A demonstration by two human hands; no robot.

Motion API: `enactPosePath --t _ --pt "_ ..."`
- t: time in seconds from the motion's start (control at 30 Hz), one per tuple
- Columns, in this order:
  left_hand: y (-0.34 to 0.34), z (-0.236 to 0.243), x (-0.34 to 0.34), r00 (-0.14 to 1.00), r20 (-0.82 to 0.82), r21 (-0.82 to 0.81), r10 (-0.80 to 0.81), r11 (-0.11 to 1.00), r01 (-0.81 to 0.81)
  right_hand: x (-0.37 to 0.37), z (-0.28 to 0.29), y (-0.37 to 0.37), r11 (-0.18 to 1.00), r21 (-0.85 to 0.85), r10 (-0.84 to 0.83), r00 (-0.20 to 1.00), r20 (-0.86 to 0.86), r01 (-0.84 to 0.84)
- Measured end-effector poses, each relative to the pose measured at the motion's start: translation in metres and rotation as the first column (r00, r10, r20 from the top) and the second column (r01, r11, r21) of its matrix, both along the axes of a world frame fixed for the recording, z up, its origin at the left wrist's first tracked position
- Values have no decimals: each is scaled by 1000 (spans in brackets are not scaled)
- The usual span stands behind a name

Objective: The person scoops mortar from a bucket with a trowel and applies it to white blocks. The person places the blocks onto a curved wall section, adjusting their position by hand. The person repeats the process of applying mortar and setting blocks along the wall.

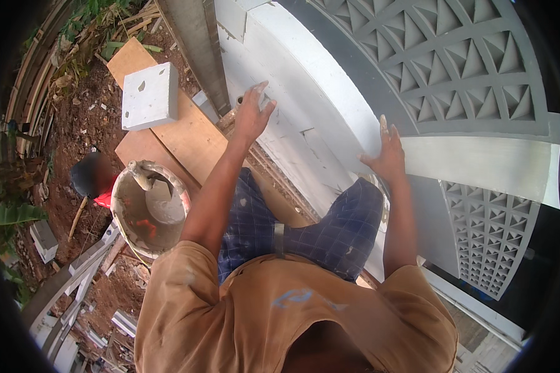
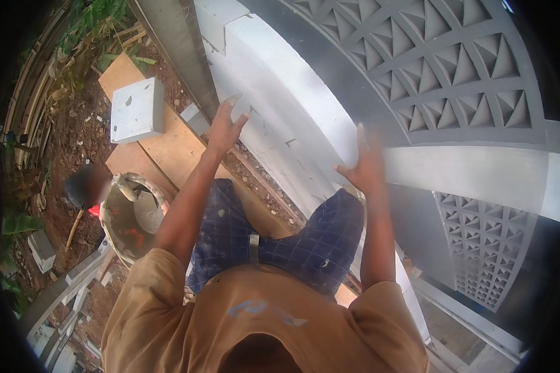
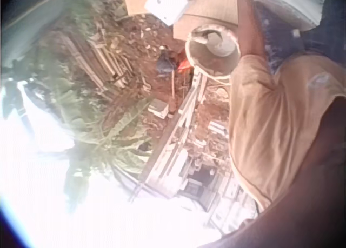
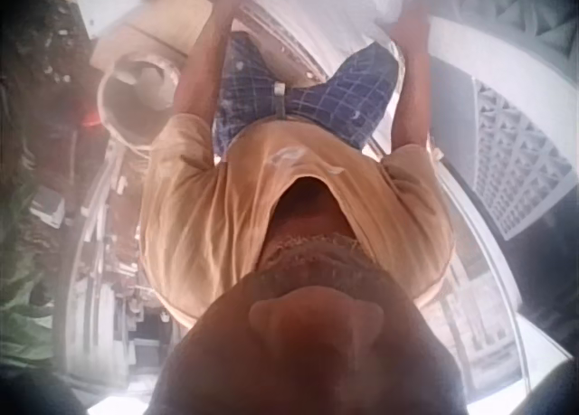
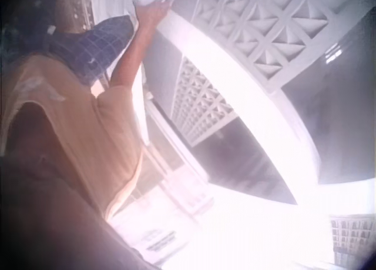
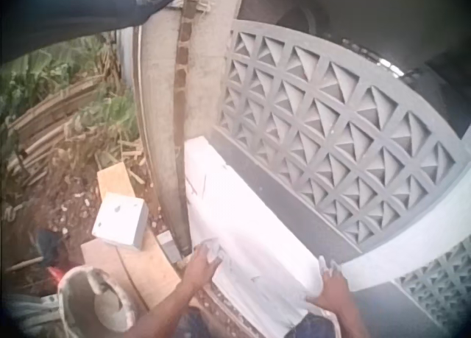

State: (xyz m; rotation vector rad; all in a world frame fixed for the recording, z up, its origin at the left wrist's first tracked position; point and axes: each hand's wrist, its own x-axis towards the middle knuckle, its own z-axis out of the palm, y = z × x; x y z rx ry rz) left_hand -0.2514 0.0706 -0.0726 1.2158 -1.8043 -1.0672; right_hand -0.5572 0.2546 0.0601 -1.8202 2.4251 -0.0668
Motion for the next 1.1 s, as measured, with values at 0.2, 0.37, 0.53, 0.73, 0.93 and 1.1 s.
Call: enactPosePath --t 0.2,0.37,0.53,0.73,0.93,1.1 --pt "-94 60 -102 740 671 -222 -45 940 259 -28 -44 40 984 165 -61 998 -23 64" --pt "-91 54 -129 581 805 -117 -123 927 357 -36 -48 51 991 106 -80 997 0 80" --pt "-94 47 -129 577 811 -146 -98 921 361 -37 -49 48 988 119 -103 995 11 101" --pt "-92 55 -130 534 839 -122 -102 922 367 -41 -50 46 994 79 -81 997 9 80" --pt "-90 62 -129 520 844 -86 -131 924 374 -40 -48 48 993 89 -82 997 5 81" --pt "-91 59 -127 525 841 -87 -132 924 371 -36 -44 47 988 124 -93 996 15 91"
